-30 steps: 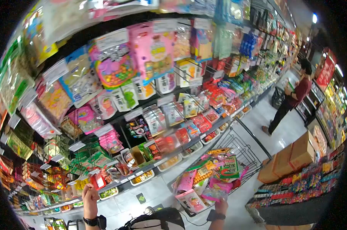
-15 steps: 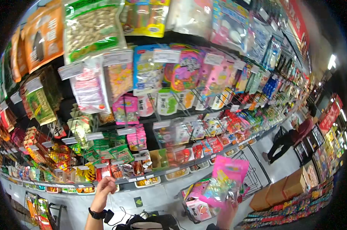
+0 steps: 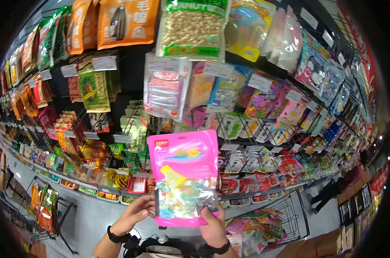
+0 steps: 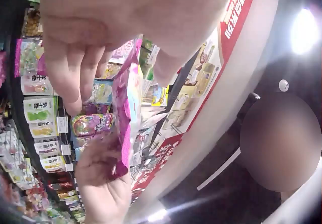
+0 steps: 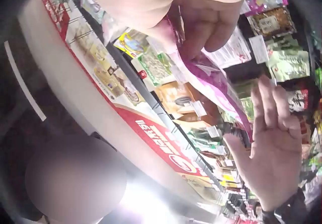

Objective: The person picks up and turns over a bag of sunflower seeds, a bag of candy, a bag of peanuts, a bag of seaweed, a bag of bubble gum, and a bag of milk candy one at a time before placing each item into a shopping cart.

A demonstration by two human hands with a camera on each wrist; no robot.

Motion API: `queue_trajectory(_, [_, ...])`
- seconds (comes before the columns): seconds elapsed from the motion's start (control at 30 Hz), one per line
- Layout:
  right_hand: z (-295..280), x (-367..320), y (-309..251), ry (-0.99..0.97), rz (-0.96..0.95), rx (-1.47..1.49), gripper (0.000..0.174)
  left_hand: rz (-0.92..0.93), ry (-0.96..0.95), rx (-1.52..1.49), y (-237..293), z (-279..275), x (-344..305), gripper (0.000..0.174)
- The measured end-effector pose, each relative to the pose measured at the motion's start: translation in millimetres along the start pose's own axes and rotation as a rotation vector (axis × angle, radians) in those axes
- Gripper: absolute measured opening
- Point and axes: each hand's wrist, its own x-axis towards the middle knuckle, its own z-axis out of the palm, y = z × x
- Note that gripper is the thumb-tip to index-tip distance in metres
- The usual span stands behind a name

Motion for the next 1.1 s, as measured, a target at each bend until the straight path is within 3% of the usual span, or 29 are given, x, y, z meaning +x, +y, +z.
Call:
queue_trajectory(0.13, [3,1,37,-0.111,0.140,0.011,0.032,0.127,0.051,-0.121,-4,-4,-13,0.068])
queue_trajectory(0.23, [1,-2,59,-0.202,0.120,-0.033,0.038,0.178,0.198,-0.067,-2,-2,-13,0.071])
queue_trajectory(0.27, [-3,-2,61,-0.302,0.103,-0.057,0.050,0.193,0.232,-0.058,-1,-4,-13,0.070])
queue_trajectory(0.4, [-2,4,48,-0.447,0.148,-0.365,0.067,0.210,0.334,-0.040,0,-9,-12,0.063])
queue_trajectory(0.5, [6,9,38,-0.472,0.162,-0.371,0.069,0.199,0.340,-0.011,-2,-12,-13,0.063])
queue_trajectory(0.63, [5,11,33,-0.402,0.148,-0.323,0.069,0.169,0.324,0.083,-5,-16,-10,0.064])
queue_trajectory(0.9, [-18,8,31,-0.271,0.207,-0.409,0.050,0.064,0.140,0.005,-15,-4,-5,0.071])
queue_trajectory(1.1, [-27,-8,26,-0.187,0.181,-0.399,0.051,-0.190,0.119,-0.071,-21,0,0,0.072])
